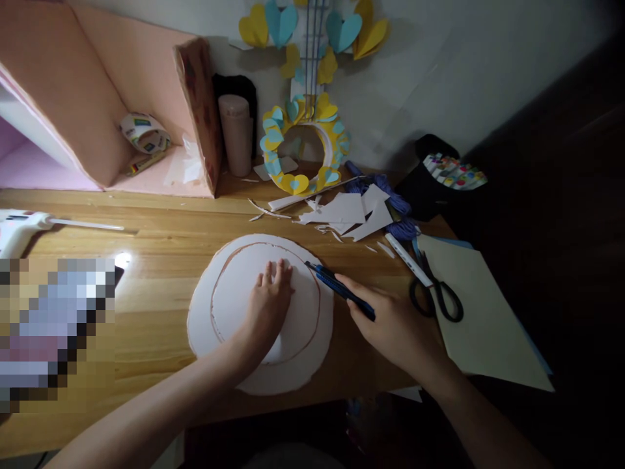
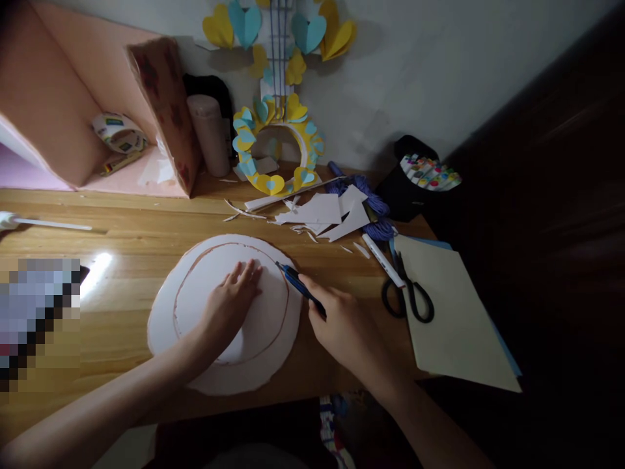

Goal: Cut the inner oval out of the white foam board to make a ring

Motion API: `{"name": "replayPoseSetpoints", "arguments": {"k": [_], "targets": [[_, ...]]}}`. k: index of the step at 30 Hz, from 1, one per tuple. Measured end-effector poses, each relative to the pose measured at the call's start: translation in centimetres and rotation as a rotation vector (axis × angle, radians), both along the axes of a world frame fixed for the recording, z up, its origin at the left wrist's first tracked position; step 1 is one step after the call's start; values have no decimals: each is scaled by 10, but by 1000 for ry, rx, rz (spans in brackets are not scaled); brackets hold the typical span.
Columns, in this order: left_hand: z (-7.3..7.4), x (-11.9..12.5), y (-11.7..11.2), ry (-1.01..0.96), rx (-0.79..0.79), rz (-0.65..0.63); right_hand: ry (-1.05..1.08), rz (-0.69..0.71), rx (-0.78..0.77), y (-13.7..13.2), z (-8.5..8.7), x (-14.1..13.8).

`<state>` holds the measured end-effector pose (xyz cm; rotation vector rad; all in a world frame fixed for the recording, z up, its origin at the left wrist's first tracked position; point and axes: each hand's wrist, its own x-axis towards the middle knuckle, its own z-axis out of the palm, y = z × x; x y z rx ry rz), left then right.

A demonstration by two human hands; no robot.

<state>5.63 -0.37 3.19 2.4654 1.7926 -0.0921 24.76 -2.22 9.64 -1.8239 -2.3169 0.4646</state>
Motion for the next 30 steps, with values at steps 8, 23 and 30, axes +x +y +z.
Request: {"name": "replayPoseSetpoints", "arguments": {"k": [8,23,30], "targets": [[-10,-1,-3,-45,84,-5,-114,10,-9,4,10,-13],[-2,6,-4,84,109,2,-122,-86,13,-33,-10,-14],[-3,7,-4,90,117,11,-73,-196,41,-54,-16,-17]]}}
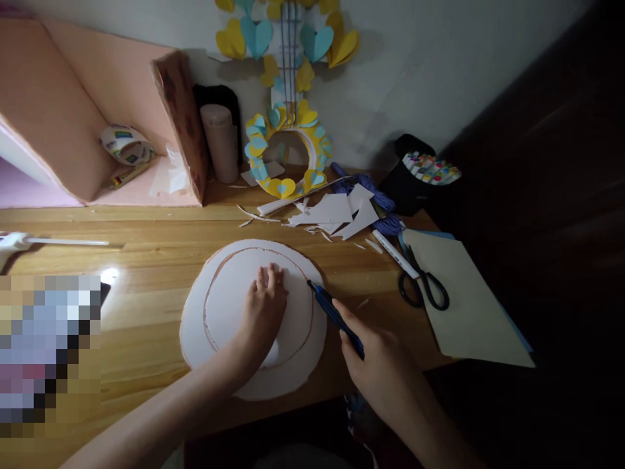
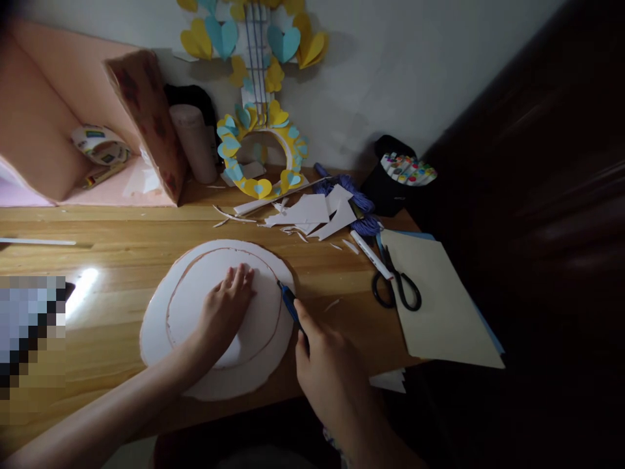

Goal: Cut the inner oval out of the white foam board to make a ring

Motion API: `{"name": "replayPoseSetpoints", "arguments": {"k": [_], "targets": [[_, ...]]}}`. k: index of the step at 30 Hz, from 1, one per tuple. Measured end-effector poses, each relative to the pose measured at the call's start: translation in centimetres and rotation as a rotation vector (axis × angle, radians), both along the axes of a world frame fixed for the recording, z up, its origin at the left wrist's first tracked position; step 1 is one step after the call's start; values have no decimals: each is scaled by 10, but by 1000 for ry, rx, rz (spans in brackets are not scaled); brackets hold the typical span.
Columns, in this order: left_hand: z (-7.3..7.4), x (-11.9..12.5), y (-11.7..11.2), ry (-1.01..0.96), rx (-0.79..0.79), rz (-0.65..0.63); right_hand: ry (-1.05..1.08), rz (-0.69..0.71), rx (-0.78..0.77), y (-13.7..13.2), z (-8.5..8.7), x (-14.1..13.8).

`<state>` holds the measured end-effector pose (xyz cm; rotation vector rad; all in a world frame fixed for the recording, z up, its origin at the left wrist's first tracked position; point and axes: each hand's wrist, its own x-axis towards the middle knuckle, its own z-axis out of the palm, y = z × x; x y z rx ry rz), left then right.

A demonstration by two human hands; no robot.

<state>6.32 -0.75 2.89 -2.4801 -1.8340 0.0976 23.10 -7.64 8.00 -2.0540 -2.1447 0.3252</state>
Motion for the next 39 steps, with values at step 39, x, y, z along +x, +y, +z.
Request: {"name": "replayPoseSetpoints", "arguments": {"k": [39], "targets": [[-26,-123,-55,-760,13,627,745,-235,-85,-6,-44,63]]}}
